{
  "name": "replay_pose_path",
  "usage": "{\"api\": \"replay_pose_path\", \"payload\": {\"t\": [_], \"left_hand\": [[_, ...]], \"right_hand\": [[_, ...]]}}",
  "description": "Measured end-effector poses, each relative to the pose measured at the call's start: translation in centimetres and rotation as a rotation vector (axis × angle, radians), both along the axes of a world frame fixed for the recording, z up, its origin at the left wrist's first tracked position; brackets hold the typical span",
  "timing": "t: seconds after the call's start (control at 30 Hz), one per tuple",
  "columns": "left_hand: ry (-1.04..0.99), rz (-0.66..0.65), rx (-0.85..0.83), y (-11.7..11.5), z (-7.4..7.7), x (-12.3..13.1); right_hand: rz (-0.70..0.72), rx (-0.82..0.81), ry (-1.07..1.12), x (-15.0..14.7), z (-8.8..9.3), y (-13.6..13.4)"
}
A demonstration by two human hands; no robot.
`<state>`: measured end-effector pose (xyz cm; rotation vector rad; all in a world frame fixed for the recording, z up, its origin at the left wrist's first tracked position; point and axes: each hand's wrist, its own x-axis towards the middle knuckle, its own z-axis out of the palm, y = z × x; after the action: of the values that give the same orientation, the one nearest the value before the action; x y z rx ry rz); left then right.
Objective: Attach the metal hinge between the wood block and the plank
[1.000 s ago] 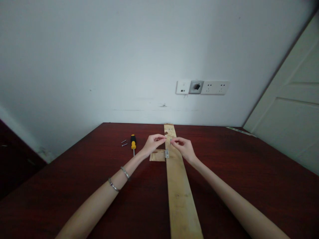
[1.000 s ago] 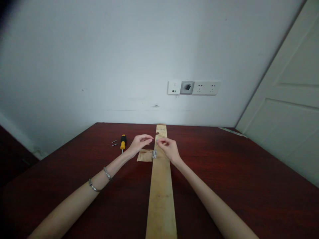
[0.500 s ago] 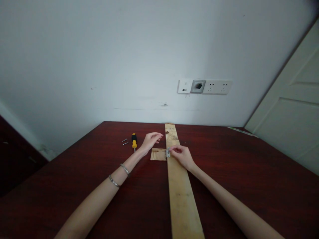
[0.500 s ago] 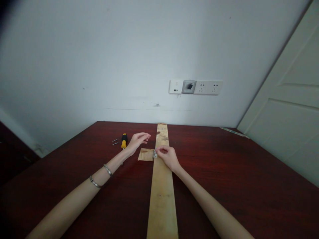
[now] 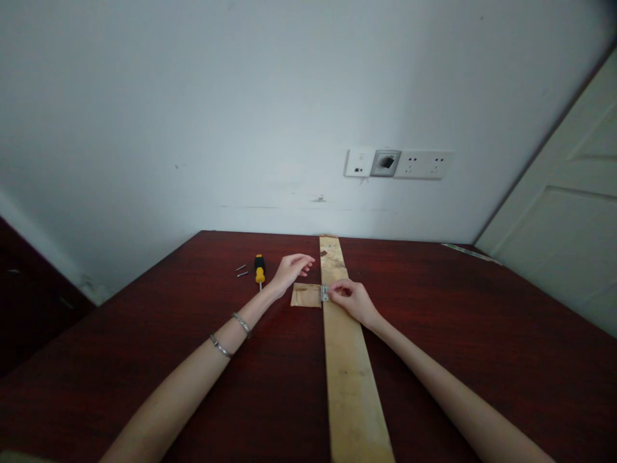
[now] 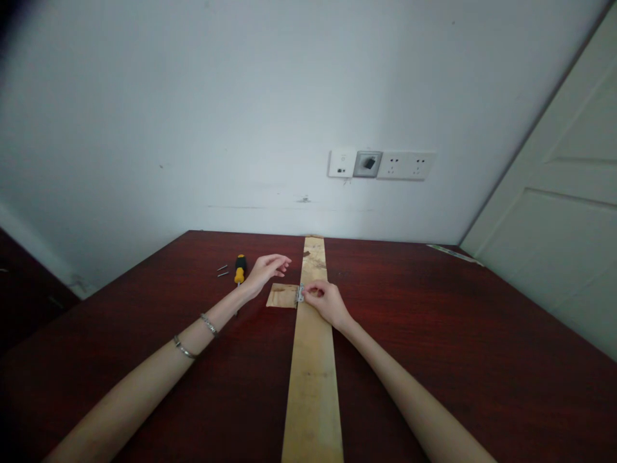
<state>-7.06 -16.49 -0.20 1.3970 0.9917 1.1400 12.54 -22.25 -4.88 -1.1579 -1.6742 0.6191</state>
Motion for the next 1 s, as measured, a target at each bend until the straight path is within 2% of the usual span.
{"api": "replay_pose_path", "payload": {"t": [0.37, 1.0], "left_hand": [[-0.016, -0.004, -0.013, -0.69, 0.62, 0.04], [0.007, -0.009, -0.017, -0.27, 0.05, -0.05]], "right_hand": [[0.019, 0.023, -0.06, -0.08, 0.02, -0.21], [0.083, 0.09, -0.162, -0.22, 0.21, -0.47]]}}
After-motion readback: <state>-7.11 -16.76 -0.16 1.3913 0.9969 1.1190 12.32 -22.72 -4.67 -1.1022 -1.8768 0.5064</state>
